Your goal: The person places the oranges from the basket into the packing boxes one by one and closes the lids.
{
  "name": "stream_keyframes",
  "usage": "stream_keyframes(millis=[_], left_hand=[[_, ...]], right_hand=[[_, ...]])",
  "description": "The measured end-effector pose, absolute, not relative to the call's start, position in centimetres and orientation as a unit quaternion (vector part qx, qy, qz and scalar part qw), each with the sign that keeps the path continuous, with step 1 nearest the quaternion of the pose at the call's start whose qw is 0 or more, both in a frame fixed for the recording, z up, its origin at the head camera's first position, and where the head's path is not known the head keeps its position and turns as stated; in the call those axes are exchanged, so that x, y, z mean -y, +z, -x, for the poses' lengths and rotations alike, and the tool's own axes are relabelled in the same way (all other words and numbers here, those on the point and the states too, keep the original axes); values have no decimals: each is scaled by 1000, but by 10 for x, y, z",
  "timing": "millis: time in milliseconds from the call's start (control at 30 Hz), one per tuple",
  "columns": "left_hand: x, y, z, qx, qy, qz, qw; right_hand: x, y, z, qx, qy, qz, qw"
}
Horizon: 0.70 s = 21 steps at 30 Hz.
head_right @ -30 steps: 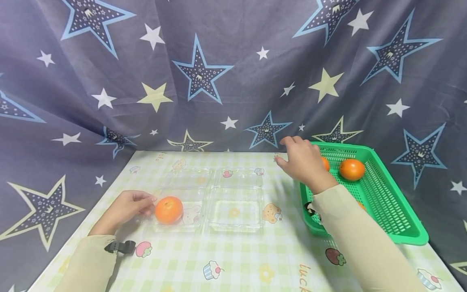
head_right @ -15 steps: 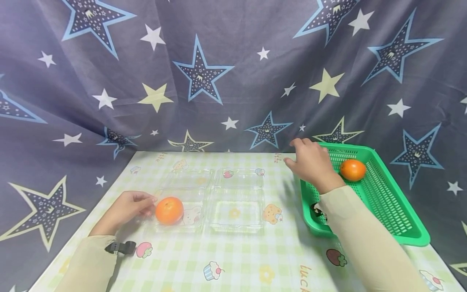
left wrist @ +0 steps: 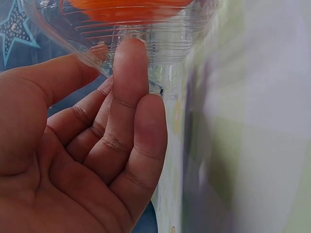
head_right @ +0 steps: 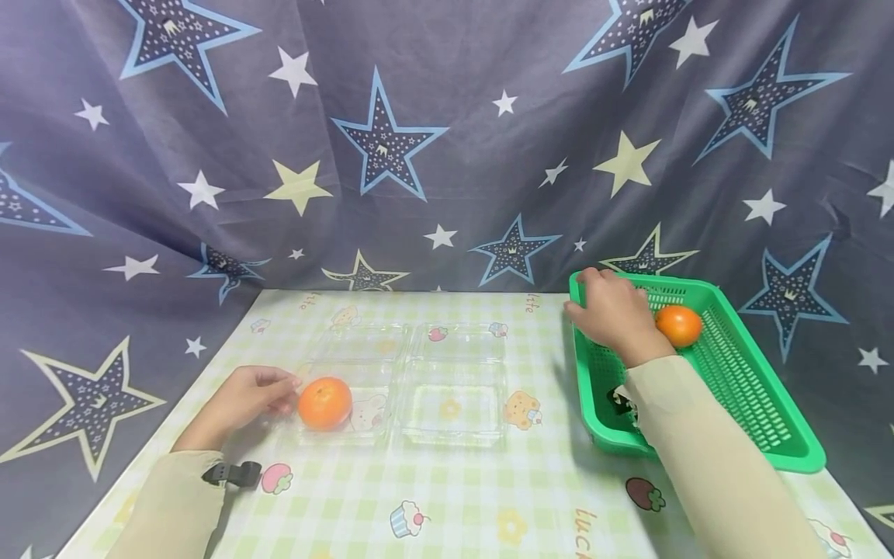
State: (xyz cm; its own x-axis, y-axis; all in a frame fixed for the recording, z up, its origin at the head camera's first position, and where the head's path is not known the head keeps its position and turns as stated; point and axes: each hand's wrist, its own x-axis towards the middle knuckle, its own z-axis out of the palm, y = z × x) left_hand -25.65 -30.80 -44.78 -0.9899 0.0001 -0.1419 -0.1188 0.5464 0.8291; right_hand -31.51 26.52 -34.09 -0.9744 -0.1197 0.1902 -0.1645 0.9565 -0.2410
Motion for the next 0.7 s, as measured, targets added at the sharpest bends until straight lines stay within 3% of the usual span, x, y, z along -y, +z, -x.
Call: stream_keyframes(millis=[700], left_hand=[[309, -447, 257, -875, 480, 33, 63]], right_hand=[[-316, -360, 336, 982, 172, -72, -26]])
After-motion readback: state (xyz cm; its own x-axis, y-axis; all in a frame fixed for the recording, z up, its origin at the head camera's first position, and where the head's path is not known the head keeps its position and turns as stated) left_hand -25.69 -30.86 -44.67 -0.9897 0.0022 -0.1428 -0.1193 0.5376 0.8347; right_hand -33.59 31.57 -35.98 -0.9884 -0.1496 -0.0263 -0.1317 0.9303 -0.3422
